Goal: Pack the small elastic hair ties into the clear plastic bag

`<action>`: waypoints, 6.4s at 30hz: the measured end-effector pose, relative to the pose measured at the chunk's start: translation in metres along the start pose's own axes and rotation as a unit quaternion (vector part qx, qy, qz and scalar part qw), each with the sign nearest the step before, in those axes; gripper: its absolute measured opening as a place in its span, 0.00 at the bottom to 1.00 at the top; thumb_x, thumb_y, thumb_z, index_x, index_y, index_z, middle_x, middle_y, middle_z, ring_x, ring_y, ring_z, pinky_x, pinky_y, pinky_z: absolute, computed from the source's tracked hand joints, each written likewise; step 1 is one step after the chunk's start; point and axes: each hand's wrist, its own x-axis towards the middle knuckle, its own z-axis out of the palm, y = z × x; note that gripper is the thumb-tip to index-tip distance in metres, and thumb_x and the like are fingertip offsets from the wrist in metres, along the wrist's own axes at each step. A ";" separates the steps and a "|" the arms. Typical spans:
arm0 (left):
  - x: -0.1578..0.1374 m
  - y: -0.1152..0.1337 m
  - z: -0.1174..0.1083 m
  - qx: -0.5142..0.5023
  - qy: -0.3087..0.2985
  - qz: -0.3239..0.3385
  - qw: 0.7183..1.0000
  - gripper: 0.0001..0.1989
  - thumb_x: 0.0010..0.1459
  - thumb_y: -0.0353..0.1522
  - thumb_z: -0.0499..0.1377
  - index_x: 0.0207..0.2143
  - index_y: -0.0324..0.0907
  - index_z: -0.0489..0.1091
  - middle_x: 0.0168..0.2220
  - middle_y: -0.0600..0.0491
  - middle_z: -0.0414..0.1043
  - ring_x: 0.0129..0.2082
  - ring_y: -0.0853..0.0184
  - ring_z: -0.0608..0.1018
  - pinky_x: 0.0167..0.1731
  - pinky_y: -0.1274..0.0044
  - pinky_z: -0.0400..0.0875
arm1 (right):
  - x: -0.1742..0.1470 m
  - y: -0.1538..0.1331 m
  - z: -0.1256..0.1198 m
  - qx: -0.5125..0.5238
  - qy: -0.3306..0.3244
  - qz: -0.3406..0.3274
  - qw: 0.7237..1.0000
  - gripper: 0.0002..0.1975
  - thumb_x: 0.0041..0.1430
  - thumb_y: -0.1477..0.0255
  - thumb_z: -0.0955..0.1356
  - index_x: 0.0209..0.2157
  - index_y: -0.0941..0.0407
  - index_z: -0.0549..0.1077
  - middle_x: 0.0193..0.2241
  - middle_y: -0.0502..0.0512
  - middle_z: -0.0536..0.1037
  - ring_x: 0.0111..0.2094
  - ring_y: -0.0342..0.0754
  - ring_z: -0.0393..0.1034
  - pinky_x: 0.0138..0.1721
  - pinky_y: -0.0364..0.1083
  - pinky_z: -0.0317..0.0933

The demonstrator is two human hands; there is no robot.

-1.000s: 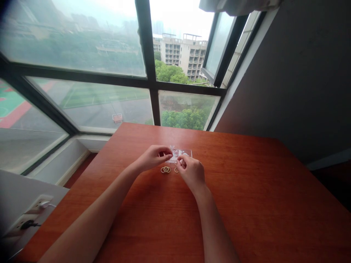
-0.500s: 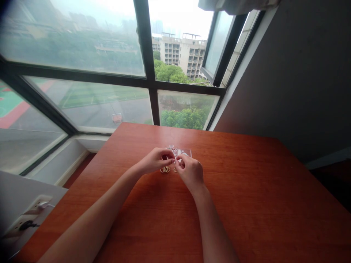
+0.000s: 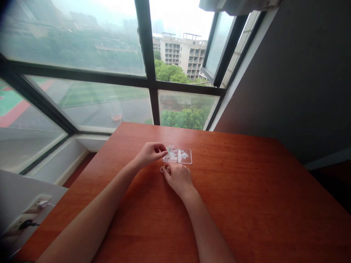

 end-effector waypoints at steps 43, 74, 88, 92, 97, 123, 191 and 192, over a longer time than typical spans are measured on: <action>-0.005 0.020 0.006 -0.116 -0.097 0.020 0.988 0.12 0.54 0.37 0.59 0.28 0.35 0.73 0.24 0.54 0.70 0.23 0.74 0.67 0.23 0.83 0.60 | 0.004 0.015 -0.012 0.252 0.203 0.029 0.946 0.11 0.55 0.64 0.67 0.32 0.56 0.76 0.15 0.43 0.62 0.18 0.39 0.58 0.24 0.39 0.53; -0.002 0.000 0.001 -0.024 -0.044 0.000 0.999 0.08 0.50 0.33 0.57 0.26 0.37 0.73 0.22 0.55 0.70 0.23 0.73 0.68 0.22 0.82 0.59 | 0.000 0.009 -0.019 0.248 0.252 0.039 0.935 0.14 0.56 0.61 0.65 0.28 0.57 0.76 0.17 0.46 0.68 0.20 0.41 0.59 0.25 0.40 0.54; -0.002 -0.012 -0.004 0.060 -0.014 -0.001 0.998 0.11 0.53 0.35 0.56 0.32 0.39 0.76 0.28 0.51 0.75 0.27 0.69 0.74 0.26 0.81 0.64 | 0.005 0.028 -0.018 0.121 0.136 0.039 0.983 0.11 0.57 0.65 0.65 0.29 0.53 0.77 0.17 0.47 0.72 0.21 0.43 0.64 0.25 0.41 0.52; -0.002 -0.012 -0.006 0.063 -0.012 -0.002 0.998 0.11 0.53 0.35 0.56 0.33 0.39 0.76 0.28 0.51 0.76 0.27 0.69 0.74 0.26 0.81 0.64 | 0.004 0.034 -0.017 0.050 0.090 0.037 0.994 0.08 0.55 0.68 0.66 0.30 0.51 0.77 0.19 0.49 0.75 0.22 0.44 0.66 0.26 0.41 0.51; -0.001 -0.012 -0.009 0.061 -0.009 -0.002 0.998 0.12 0.53 0.35 0.56 0.33 0.39 0.76 0.29 0.51 0.76 0.27 0.69 0.73 0.26 0.81 0.64 | 0.002 0.036 -0.016 0.028 0.052 0.036 0.998 0.06 0.53 0.71 0.68 0.31 0.50 0.78 0.21 0.50 0.76 0.25 0.45 0.68 0.26 0.41 0.50; -0.003 0.006 0.000 -0.024 -0.053 0.009 0.998 0.11 0.54 0.36 0.57 0.29 0.37 0.74 0.24 0.53 0.73 0.23 0.72 0.69 0.23 0.82 0.61 | 0.004 0.021 -0.015 0.155 0.180 0.021 0.971 0.08 0.54 0.68 0.66 0.29 0.55 0.76 0.16 0.46 0.69 0.20 0.42 0.62 0.26 0.40 0.54; 0.001 -0.004 0.009 0.006 0.025 0.040 0.999 0.09 0.54 0.31 0.56 0.33 0.37 0.75 0.27 0.53 0.75 0.23 0.74 0.70 0.23 0.83 0.63 | -0.002 0.010 -0.004 -0.014 -0.013 0.014 1.000 0.05 0.58 0.69 0.66 0.33 0.52 0.75 0.27 0.51 0.77 0.30 0.45 0.71 0.29 0.42 0.51; 0.001 -0.004 0.009 0.006 0.026 0.039 0.999 0.09 0.54 0.31 0.56 0.32 0.37 0.75 0.27 0.52 0.75 0.23 0.74 0.70 0.23 0.83 0.63 | -0.002 0.010 -0.004 -0.015 -0.013 0.014 1.000 0.05 0.58 0.69 0.66 0.33 0.52 0.75 0.27 0.51 0.77 0.30 0.45 0.71 0.29 0.42 0.51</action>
